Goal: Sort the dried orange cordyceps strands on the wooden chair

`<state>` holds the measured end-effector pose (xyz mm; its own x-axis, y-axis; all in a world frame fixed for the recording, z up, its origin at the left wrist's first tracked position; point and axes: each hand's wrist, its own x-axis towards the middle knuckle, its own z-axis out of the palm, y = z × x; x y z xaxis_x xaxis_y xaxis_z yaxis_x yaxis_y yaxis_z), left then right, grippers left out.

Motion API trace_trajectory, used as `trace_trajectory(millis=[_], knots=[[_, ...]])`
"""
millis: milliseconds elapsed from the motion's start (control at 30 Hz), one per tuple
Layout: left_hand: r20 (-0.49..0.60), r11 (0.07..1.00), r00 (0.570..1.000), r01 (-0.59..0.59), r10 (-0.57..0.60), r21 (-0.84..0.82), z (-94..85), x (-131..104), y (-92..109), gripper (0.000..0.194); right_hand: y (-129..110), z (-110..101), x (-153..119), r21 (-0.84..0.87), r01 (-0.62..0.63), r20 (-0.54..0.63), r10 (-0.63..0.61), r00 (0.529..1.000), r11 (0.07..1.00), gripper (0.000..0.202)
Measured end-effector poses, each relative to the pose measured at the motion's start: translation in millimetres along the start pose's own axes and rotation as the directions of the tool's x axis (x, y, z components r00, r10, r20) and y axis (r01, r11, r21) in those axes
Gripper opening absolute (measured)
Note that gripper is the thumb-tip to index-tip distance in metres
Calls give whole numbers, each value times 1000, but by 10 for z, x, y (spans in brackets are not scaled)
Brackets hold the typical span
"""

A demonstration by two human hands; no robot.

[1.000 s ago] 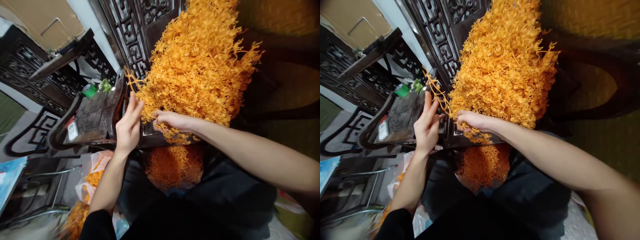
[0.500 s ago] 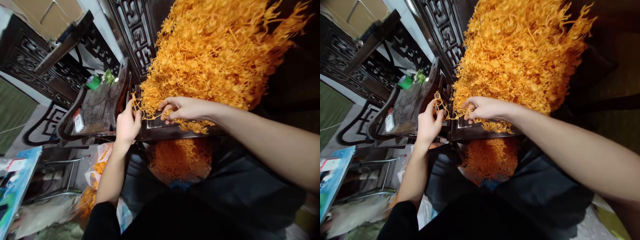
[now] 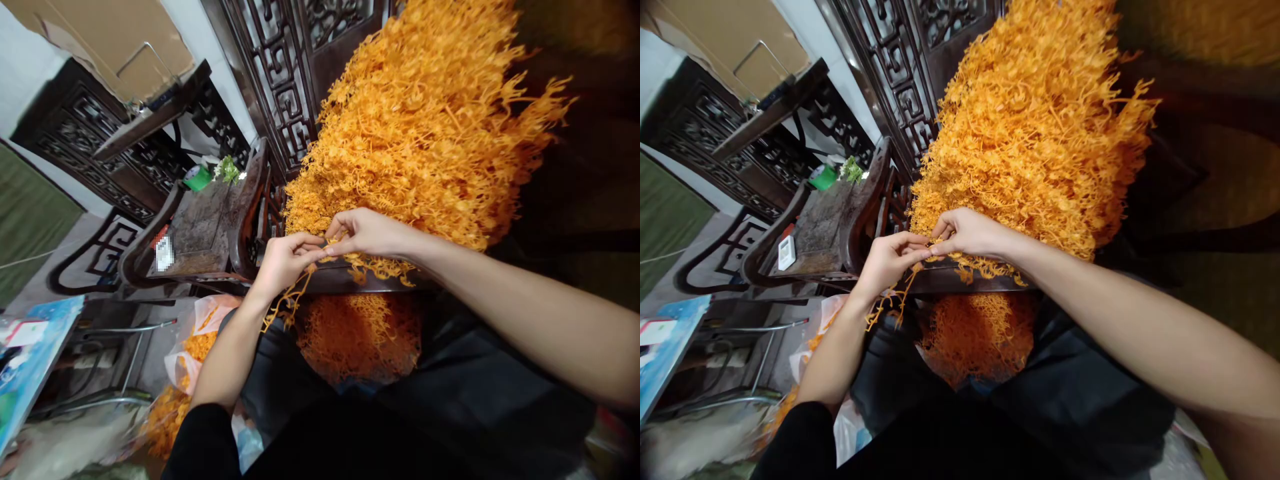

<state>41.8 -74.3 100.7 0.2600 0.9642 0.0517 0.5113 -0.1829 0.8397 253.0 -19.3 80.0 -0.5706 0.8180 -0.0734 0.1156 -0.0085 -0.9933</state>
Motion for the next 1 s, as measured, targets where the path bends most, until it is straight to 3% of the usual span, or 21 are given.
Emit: trace_trajectory(millis=[133,200,367,500,533,567,633,700,767,833,867,933,1000], knots=[[36,992,992,119,-118,-51,-66,-25,23,19,-33,-76,-37,2,59,-185,-58,981,998,36],[63,975,985,171,-163,-141,-78,-28,72,17,-93,-87,-80,-10,106,-356,-103,929,994,36],[120,815,964,266,-239,-515,-68,15,166,31,-232,-224,-117,48,294,-644,-196,740,954,28],[191,657,949,312,-252,-686,-69,32,145,36,-257,-624,-53,120,506,-881,-143,452,854,25],[162,633,952,294,-259,-716,-69,38,130,35,-254,-688,-47,110,525,-902,-138,410,844,25],[122,619,957,266,-265,-739,-67,48,115,34,-250,-709,-54,79,536,-898,-173,404,840,23],[52,612,962,211,-268,-762,-52,76,93,31,-245,-606,-112,-55,537,-854,-318,411,842,17],[8,617,963,179,-269,-766,-20,104,91,28,-252,-360,-218,-226,517,-753,-484,445,826,15],[-15,626,961,168,-276,-762,30,116,109,25,-268,-78,-324,-336,449,-595,-556,580,828,16],[-31,652,959,168,-282,-739,96,105,141,23,-269,145,-381,-393,348,-404,-500,766,851,23],[-43,671,959,164,-281,-723,132,92,160,23,-258,222,-386,-426,298,-320,-450,833,854,32],[-85,714,962,132,-259,-687,201,59,196,27,-220,309,-363,-490,237,-222,-383,897,839,43],[-115,732,970,81,-213,-676,254,32,225,32,-181,331,-327,-536,225,-193,-377,906,814,36]])
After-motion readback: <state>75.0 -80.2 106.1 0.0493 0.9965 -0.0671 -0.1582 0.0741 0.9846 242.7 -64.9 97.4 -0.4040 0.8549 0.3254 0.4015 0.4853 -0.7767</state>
